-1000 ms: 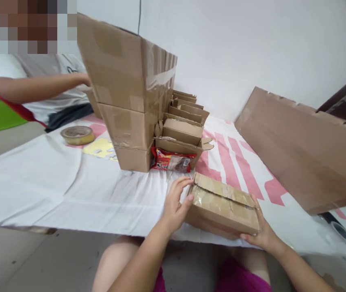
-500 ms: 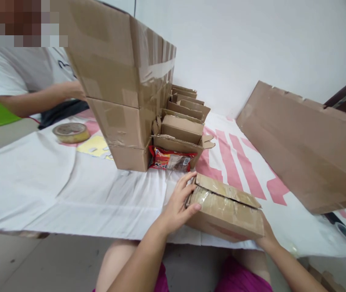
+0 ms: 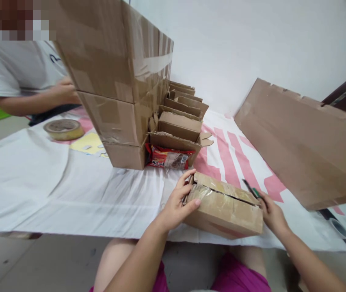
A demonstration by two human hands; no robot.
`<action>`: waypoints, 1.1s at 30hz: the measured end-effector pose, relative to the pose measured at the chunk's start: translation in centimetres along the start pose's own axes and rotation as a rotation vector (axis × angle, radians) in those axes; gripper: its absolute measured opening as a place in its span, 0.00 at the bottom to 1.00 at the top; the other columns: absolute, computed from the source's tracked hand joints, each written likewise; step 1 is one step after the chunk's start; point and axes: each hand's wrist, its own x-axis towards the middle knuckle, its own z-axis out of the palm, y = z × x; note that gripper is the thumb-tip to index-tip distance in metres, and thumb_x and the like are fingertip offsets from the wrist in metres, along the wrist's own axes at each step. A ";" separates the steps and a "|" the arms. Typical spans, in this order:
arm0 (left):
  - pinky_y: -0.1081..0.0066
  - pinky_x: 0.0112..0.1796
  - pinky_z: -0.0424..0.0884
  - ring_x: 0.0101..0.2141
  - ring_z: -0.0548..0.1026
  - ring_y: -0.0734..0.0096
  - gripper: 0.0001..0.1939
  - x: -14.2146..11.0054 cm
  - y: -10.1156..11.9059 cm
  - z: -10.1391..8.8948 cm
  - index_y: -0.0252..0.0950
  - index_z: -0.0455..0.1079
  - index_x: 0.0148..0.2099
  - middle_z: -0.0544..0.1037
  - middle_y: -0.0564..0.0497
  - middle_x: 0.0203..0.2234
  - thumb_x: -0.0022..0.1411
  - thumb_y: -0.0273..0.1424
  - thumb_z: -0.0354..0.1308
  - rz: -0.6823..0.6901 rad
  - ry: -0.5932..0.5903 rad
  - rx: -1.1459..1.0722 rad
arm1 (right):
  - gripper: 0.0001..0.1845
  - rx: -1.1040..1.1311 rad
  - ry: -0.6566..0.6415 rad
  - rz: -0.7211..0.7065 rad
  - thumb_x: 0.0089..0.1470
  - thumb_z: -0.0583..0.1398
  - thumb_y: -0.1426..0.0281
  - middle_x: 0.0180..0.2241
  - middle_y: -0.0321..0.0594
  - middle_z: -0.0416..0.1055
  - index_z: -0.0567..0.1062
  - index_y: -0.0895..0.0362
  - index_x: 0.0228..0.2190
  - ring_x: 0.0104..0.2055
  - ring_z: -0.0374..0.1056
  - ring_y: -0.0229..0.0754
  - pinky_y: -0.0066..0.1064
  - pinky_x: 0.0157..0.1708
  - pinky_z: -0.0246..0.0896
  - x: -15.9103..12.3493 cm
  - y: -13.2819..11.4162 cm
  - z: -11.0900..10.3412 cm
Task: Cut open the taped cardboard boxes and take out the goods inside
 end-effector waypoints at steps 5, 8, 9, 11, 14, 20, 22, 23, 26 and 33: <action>0.56 0.60 0.54 0.63 0.54 0.50 0.15 0.2 0.3 0.1 0.35 0.71 0.44 0.53 0.41 0.63 0.62 0.41 0.56 0.008 0.003 0.016 | 0.21 0.034 0.156 -0.089 0.61 0.52 0.62 0.44 0.46 0.76 0.69 0.55 0.53 0.34 0.74 0.42 0.33 0.35 0.71 3.4 -4.3 -5.3; 0.55 0.60 0.55 0.62 0.55 0.49 0.17 0.3 0.3 0.2 0.35 0.71 0.46 0.53 0.40 0.63 0.62 0.41 0.56 0.003 0.006 0.025 | 0.20 0.032 -0.013 -0.324 0.62 0.53 0.66 0.43 0.42 0.76 0.67 0.51 0.55 0.36 0.74 0.39 0.28 0.36 0.69 4.8 -8.5 -7.7; 0.55 0.60 0.55 0.62 0.55 0.49 0.17 0.3 0.3 0.2 0.35 0.71 0.46 0.53 0.39 0.63 0.61 0.42 0.56 0.002 0.005 0.026 | 0.21 0.028 -0.088 -0.399 0.62 0.53 0.67 0.42 0.40 0.76 0.67 0.50 0.56 0.35 0.74 0.38 0.27 0.35 0.68 5.1 -9.9 -8.2; 0.54 0.60 0.54 0.62 0.55 0.49 0.17 0.3 0.2 0.2 0.35 0.71 0.46 0.53 0.39 0.63 0.61 0.42 0.56 0.004 0.003 0.030 | 0.22 0.009 -0.219 -0.517 0.63 0.51 0.70 0.39 0.39 0.76 0.64 0.49 0.58 0.35 0.73 0.36 0.26 0.34 0.67 5.7 -12.4 -8.8; 0.54 0.60 0.54 0.62 0.55 0.49 0.17 0.2 0.3 0.2 0.35 0.71 0.45 0.53 0.40 0.63 0.62 0.42 0.55 0.004 0.003 0.042 | 0.22 -0.049 -0.329 -0.586 0.64 0.49 0.70 0.37 0.40 0.75 0.64 0.50 0.58 0.35 0.72 0.37 0.26 0.33 0.66 6.5 -15.1 -8.7; 0.55 0.60 0.56 0.62 0.56 0.50 0.18 0.2 0.3 0.2 0.35 0.71 0.44 0.54 0.39 0.63 0.61 0.44 0.55 0.001 0.011 0.051 | 0.21 -0.210 -0.396 -0.655 0.62 0.48 0.73 0.34 0.42 0.74 0.69 0.53 0.53 0.32 0.71 0.38 0.26 0.28 0.64 7.6 -17.7 -7.7; 0.56 0.60 0.56 0.62 0.56 0.50 0.18 0.2 0.3 0.2 0.35 0.71 0.44 0.54 0.40 0.63 0.61 0.44 0.55 0.004 0.012 0.053 | 0.22 -0.271 -0.437 -0.674 0.61 0.50 0.75 0.33 0.41 0.74 0.68 0.52 0.55 0.30 0.70 0.37 0.25 0.26 0.61 7.8 -17.9 -7.7; 0.56 0.60 0.55 0.62 0.56 0.51 0.18 0.3 0.2 0.2 0.35 0.71 0.44 0.54 0.40 0.63 0.61 0.44 0.55 0.007 0.012 0.055 | 0.23 -0.296 -0.464 -0.676 0.60 0.51 0.75 0.32 0.40 0.73 0.67 0.51 0.56 0.29 0.70 0.37 0.25 0.26 0.60 7.8 -18.0 -7.9; 0.56 0.60 0.55 0.62 0.56 0.50 0.19 0.3 0.2 0.1 0.34 0.71 0.45 0.53 0.40 0.63 0.61 0.44 0.56 0.014 0.013 0.057 | 0.25 -0.335 -0.538 -0.652 0.59 0.52 0.76 0.32 0.39 0.73 0.66 0.49 0.57 0.28 0.69 0.36 0.25 0.26 0.58 7.9 -17.5 -9.0; 0.56 0.59 0.56 0.62 0.57 0.49 0.19 0.3 0.1 0.2 0.35 0.71 0.45 0.53 0.40 0.63 0.61 0.44 0.55 -0.003 -0.008 0.082 | 0.24 -0.326 -0.544 -0.636 0.61 0.52 0.74 0.30 0.39 0.73 0.66 0.49 0.57 0.27 0.67 0.35 0.25 0.27 0.57 7.0 -15.3 -11.6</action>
